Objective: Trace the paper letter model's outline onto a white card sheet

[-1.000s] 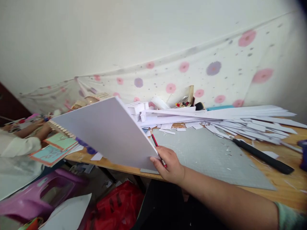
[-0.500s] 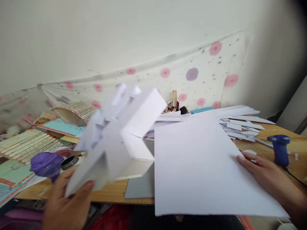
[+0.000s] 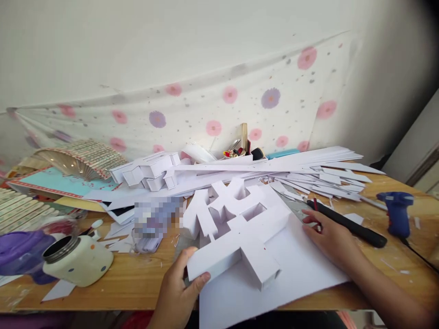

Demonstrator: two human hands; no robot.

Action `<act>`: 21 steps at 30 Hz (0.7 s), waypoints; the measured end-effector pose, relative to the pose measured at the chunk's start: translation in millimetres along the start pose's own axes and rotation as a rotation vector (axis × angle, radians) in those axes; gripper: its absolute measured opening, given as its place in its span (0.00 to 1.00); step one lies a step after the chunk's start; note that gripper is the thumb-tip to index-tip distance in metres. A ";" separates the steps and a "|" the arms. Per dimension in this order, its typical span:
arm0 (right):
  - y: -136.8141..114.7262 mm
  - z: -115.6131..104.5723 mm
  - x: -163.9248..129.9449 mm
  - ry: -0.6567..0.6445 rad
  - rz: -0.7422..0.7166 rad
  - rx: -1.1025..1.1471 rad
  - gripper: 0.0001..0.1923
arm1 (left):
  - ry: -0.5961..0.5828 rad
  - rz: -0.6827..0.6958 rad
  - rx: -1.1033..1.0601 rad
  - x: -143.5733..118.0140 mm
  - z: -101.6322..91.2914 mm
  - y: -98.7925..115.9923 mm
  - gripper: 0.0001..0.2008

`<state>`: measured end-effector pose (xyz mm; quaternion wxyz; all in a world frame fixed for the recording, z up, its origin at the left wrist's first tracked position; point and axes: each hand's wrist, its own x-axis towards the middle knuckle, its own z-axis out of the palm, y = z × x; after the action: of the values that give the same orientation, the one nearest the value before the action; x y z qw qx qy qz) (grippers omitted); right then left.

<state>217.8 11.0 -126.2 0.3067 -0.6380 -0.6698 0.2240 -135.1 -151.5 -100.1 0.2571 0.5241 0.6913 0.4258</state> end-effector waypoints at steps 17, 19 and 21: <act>12.6 1.5 -26.3 -0.104 -0.329 -0.019 0.32 | -0.175 0.078 0.033 16.2 8.8 -20.6 0.24; 20.0 3.2 -25.1 -0.058 -0.357 -0.052 0.32 | -0.141 0.078 0.051 13.7 12.1 -24.5 0.24; 28.2 3.6 -22.8 -0.037 -0.389 -0.103 0.33 | -0.109 0.089 0.049 12.1 16.8 -27.6 0.23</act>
<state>235.4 -8.8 -151.2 0.2987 -0.5074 -0.7965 0.1376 -139.5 -137.1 -131.1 0.2622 0.5830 0.6624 0.3906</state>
